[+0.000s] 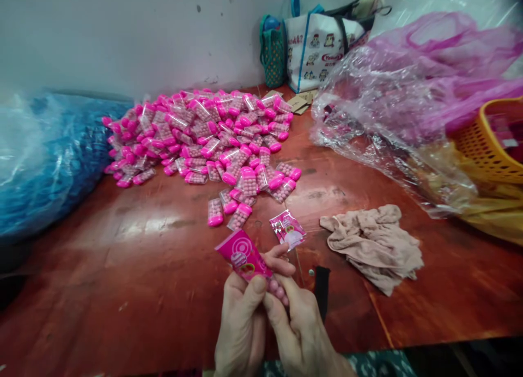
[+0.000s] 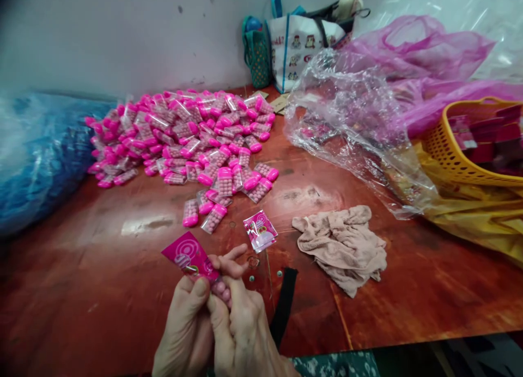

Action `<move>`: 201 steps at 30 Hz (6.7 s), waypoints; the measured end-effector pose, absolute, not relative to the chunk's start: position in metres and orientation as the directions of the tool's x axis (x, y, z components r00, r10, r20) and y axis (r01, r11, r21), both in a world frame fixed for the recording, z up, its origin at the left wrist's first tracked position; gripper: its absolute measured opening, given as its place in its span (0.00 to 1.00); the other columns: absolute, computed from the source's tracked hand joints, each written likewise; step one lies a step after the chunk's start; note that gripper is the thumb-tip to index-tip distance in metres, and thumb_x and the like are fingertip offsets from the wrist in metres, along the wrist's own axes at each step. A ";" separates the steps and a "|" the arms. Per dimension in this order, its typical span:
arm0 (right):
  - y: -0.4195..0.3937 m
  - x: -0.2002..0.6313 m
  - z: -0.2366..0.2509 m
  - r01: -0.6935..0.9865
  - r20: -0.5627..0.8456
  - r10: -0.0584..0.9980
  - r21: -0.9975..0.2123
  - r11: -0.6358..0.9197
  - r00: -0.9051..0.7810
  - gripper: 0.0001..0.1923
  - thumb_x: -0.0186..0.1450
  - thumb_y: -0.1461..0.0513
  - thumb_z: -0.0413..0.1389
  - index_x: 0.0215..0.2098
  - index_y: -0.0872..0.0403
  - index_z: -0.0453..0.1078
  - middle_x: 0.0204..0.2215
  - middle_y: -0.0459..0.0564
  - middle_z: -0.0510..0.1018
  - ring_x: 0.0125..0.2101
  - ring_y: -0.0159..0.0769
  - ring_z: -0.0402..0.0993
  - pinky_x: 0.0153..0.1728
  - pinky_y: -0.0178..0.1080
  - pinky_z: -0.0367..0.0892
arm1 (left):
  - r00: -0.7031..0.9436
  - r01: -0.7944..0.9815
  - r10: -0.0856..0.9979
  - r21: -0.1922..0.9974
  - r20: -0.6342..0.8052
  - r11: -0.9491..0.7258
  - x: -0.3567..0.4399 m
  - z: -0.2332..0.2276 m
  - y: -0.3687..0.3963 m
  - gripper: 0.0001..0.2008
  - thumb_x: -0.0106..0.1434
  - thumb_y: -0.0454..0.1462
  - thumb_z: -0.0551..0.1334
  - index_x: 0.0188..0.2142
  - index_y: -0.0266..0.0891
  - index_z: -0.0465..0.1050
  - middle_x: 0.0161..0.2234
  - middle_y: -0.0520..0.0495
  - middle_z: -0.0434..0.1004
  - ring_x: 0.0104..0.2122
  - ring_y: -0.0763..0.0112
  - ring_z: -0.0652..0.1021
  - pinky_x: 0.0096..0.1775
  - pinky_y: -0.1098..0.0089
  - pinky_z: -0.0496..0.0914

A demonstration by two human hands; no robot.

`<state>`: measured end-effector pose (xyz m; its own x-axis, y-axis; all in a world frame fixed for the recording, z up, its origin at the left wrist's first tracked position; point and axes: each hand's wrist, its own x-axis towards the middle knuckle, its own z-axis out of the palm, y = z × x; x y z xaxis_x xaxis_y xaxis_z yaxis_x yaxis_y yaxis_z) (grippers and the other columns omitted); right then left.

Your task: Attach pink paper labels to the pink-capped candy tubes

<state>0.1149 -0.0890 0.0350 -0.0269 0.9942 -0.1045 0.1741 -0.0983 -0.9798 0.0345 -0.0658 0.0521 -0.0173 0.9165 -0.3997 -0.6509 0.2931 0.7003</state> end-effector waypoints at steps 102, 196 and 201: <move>-0.045 0.114 0.005 0.043 -0.116 0.981 -0.991 -0.124 0.156 0.02 0.58 0.66 0.58 0.30 0.53 0.70 0.27 0.45 0.71 0.29 0.32 0.68 0.31 0.35 0.64 | -0.664 -0.236 0.730 0.972 -0.159 -0.002 0.027 0.007 -0.048 0.17 0.50 0.30 0.67 0.41 0.40 0.71 0.38 0.50 0.74 0.35 0.75 0.76 0.36 0.77 0.71; -0.053 0.161 0.013 0.593 0.286 0.958 -0.775 0.219 0.021 0.13 0.63 0.71 0.49 0.41 0.53 0.70 0.32 0.51 0.74 0.33 0.36 0.71 0.35 0.37 0.68 | -0.688 -0.480 0.605 0.877 -0.400 0.034 -0.036 -0.003 -0.050 0.02 0.47 0.31 0.67 0.23 0.33 0.76 0.21 0.51 0.77 0.22 0.77 0.74 0.27 0.77 0.71; -0.071 0.147 -0.006 0.748 0.093 0.949 -0.594 0.296 -0.302 0.16 0.55 0.65 0.60 0.42 0.56 0.69 0.38 0.58 0.73 0.37 0.49 0.68 0.34 0.49 0.69 | -0.585 -0.569 0.674 0.820 -0.451 0.055 -0.034 -0.003 -0.050 0.01 0.50 0.32 0.66 0.24 0.35 0.76 0.23 0.51 0.78 0.23 0.77 0.76 0.29 0.77 0.72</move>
